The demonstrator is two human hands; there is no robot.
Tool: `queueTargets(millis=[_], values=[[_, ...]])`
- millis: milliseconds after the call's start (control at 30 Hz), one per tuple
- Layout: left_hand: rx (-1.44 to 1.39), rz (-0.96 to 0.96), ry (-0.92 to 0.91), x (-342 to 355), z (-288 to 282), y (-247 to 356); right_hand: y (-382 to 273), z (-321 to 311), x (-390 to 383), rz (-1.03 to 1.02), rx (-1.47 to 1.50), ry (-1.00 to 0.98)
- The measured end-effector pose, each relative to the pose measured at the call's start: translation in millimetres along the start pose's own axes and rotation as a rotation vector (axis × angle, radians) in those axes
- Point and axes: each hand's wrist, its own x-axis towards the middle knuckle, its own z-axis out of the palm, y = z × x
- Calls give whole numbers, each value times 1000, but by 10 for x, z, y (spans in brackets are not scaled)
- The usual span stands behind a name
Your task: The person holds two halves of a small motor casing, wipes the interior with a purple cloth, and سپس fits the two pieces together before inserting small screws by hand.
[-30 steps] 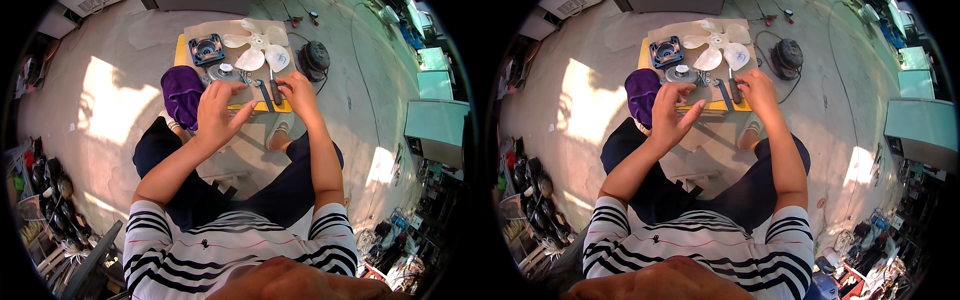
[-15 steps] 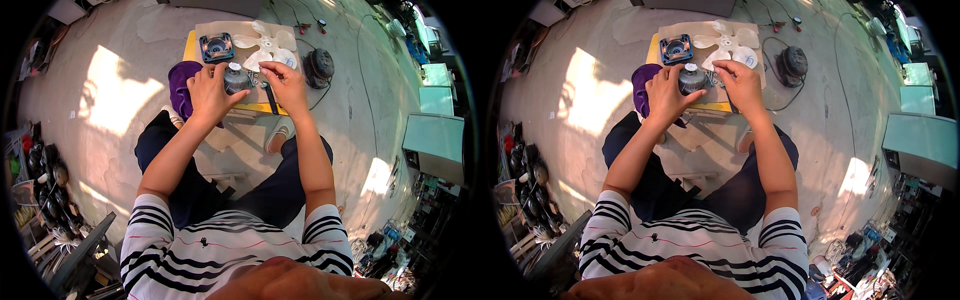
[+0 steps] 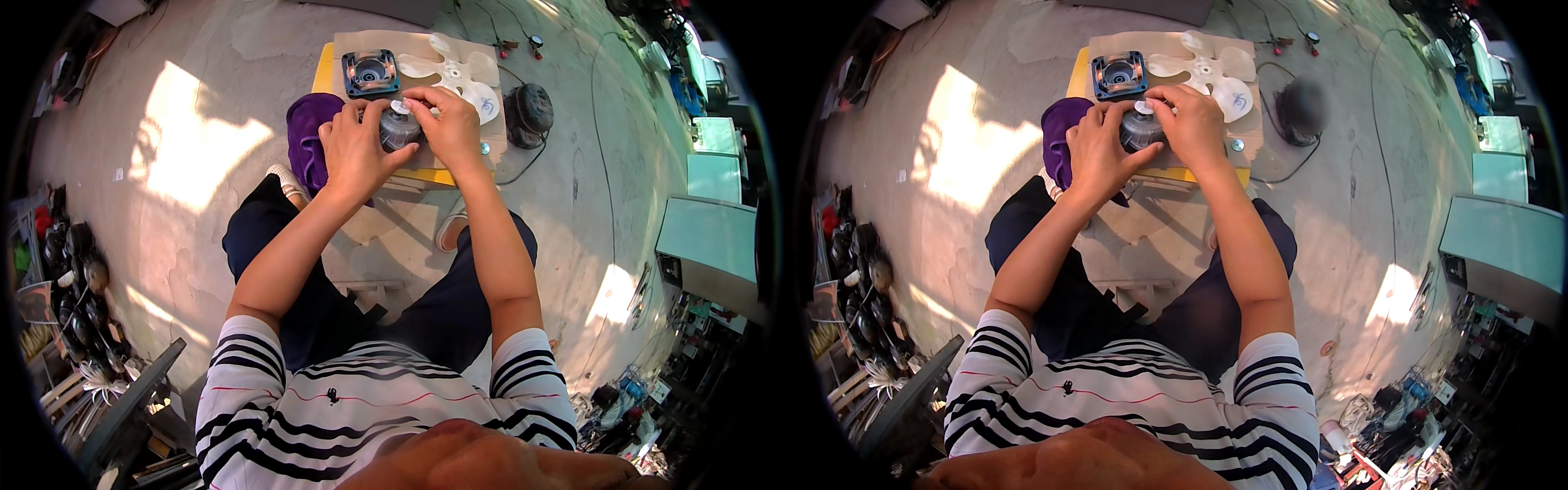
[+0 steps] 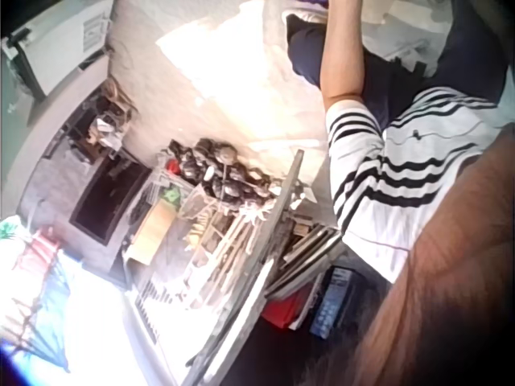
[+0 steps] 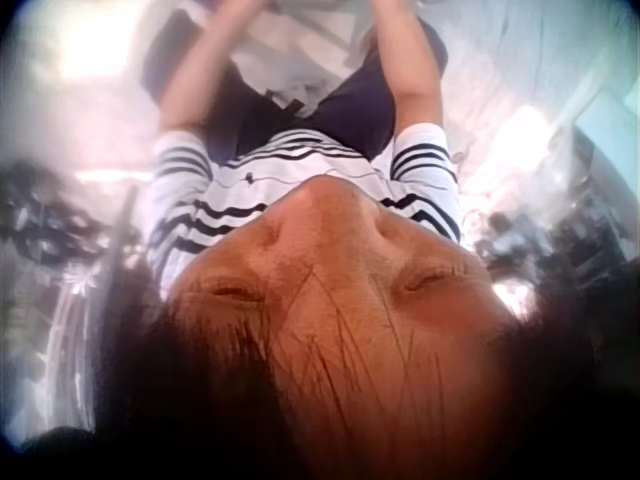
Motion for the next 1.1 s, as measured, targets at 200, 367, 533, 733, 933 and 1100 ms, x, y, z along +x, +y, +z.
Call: queueTargets(millis=[200, 367, 533, 733, 933, 1100], values=[[3, 13, 67, 0, 37, 0, 10, -14, -5, -3, 9, -29], [11, -12, 95, 25, 94, -1, 34, -54, -3, -26, 35, -64], [-63, -71, 131, 60, 165, 33, 10, -95, 16, -23, 29, -92], [-120, -142, 162, 121, 199, 67, -25, -202, 79, 13, 43, -189], [-166, -164, 139, 154, 194, 59, 38, -224, 111, 38, 102, -257], [-222, -99, 201, 125, 164, 33, -77, -264, 72, 63, 139, -259]])
